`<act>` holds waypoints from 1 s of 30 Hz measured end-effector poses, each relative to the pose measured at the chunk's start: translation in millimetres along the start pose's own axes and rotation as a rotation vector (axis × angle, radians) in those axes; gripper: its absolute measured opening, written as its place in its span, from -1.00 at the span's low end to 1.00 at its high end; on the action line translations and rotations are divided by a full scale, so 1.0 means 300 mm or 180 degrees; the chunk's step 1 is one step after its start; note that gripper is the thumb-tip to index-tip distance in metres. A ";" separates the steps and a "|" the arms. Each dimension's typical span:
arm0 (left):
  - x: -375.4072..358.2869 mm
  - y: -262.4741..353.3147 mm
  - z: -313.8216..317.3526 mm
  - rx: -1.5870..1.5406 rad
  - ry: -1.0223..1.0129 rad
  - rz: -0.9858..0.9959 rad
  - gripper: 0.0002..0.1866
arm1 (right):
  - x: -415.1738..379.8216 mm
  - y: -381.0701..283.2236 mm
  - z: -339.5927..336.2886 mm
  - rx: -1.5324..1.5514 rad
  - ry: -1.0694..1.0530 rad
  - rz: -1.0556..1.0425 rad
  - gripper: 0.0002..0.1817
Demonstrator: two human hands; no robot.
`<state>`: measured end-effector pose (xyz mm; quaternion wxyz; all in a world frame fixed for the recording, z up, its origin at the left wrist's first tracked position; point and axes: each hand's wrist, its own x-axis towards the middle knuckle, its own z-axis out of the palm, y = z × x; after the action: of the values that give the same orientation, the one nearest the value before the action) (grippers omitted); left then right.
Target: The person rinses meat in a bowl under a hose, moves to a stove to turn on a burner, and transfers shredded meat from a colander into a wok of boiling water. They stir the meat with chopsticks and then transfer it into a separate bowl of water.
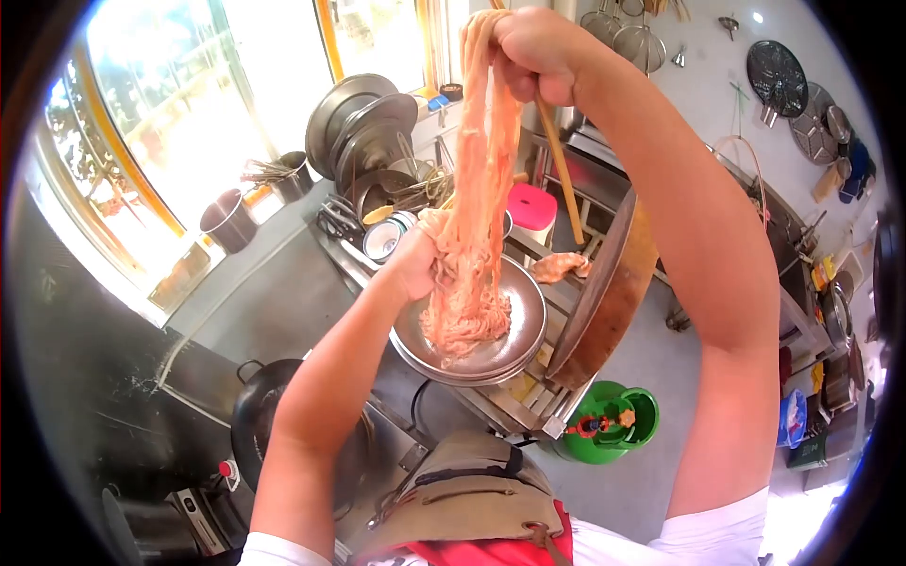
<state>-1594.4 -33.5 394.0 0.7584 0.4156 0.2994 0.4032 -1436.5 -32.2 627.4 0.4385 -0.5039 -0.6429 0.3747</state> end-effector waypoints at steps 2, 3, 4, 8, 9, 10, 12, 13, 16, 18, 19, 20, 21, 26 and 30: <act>0.000 -0.036 -0.005 -0.0035 -0.0034 -0.0079 -0.75 | 0.009 -0.010 0.006 -0.0369 0.0094 0.0032 -0.66; -0.010 -0.031 0.013 0.0056 -0.0003 -0.0073 -0.75 | 0.015 0.000 0.015 -0.0543 0.0131 0.0088 -0.66; -0.020 -0.048 0.010 0.0336 0.0019 0.0008 -0.73 | 0.062 0.035 0.017 -0.0033 -0.0028 0.0009 -0.68; -0.064 -0.074 0.018 0.1495 0.0062 -0.0166 -0.78 | 0.003 -0.002 0.025 0.0474 0.0018 0.0050 -0.68; -0.057 -0.094 -0.003 0.1432 -0.0043 -0.0178 -0.79 | -0.004 -0.006 0.015 0.0431 0.0050 -0.0007 -0.68; -0.049 -0.115 -0.023 0.1369 -0.0147 -0.0192 -0.78 | 0.007 0.000 0.002 0.0434 0.0061 -0.0011 -0.68; -0.034 -0.139 -0.056 0.0522 0.0336 -0.0650 -0.79 | 0.053 0.015 -0.035 0.0438 0.0076 -0.0022 -0.68; 0.033 -0.169 -0.164 0.0619 -0.0188 -0.0447 -0.82 | 0.060 0.025 -0.052 0.0492 0.0136 0.0042 -0.68; 0.061 -0.095 -0.135 0.0428 0.0764 -0.0240 -0.75 | 0.061 0.080 -0.092 0.0546 0.0175 0.0210 -0.67; 0.042 0.041 -0.079 0.0706 0.0629 0.0248 -0.80 | 0.066 0.146 -0.093 0.0447 0.0006 0.0272 -0.68; 0.035 0.112 -0.054 0.0842 0.0479 0.0519 -0.82 | 0.019 0.164 -0.070 0.0134 0.0053 0.0280 -0.68; 0.021 0.179 -0.019 0.0993 0.0146 0.0832 -0.85 | -0.014 0.199 -0.044 -0.0033 0.0006 0.0161 -0.70; -0.026 0.249 0.081 0.0838 0.0242 0.0898 -0.87 | -0.005 0.258 -0.032 -0.0028 -0.0240 0.0167 -0.73; 0.024 0.544 0.141 0.1458 -0.0458 0.0628 -0.88 | -0.089 0.451 0.084 -0.0018 -0.0448 0.0844 -0.76; 0.024 0.683 0.258 0.1206 -0.0318 0.0508 -0.82 | -0.079 0.576 0.119 -0.0158 -0.0364 0.1038 -0.80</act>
<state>-1604.0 10.1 608.5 0.6462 0.5927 0.2980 0.3773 -1412.4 -20.2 451.5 0.3221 -0.5901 -0.5856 0.4528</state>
